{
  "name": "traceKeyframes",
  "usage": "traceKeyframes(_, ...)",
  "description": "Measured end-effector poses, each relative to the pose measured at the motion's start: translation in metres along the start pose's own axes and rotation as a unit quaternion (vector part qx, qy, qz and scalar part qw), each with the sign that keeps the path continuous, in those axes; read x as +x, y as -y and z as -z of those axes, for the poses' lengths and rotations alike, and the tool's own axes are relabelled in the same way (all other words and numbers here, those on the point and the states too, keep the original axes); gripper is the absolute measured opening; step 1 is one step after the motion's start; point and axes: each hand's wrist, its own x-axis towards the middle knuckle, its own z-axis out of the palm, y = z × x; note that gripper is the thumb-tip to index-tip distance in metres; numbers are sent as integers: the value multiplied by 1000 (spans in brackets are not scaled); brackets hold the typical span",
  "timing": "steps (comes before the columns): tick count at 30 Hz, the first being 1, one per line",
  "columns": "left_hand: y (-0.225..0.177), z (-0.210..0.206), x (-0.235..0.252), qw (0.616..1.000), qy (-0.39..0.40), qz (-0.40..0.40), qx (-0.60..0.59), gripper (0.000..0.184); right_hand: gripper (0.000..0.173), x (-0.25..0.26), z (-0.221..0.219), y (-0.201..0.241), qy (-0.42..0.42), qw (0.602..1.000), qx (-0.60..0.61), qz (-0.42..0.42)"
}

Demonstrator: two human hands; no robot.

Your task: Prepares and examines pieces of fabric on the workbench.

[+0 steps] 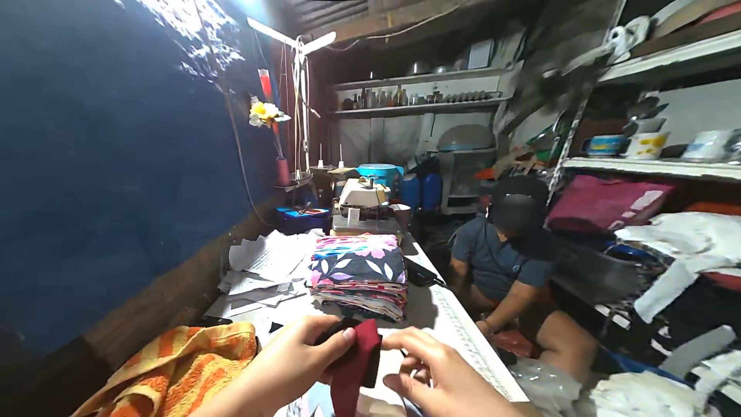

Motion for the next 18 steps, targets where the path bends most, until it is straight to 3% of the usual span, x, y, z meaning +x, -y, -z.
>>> traceKeyframes(4, -12, -16, 2, 993, -5, 21, -117, 24, 37, 15, -10, 6, -101, 990, 94, -18)
traceKeyframes(7, -11, -18, -1, 987, -13, 15, -162, 22, 20, 16, -18, 1, -155, 983, 97, 3)
traceKeyframes(12, -10, -9, -7, 987, -97, -22, -129, 12, 12, 6, -6, -6, -97, 981, 165, -16)
traceKeyframes(18, -21, -7, -13, 976, -120, -13, -181, 13, 12, 1, -2, -11, -19, 986, 165, -13)
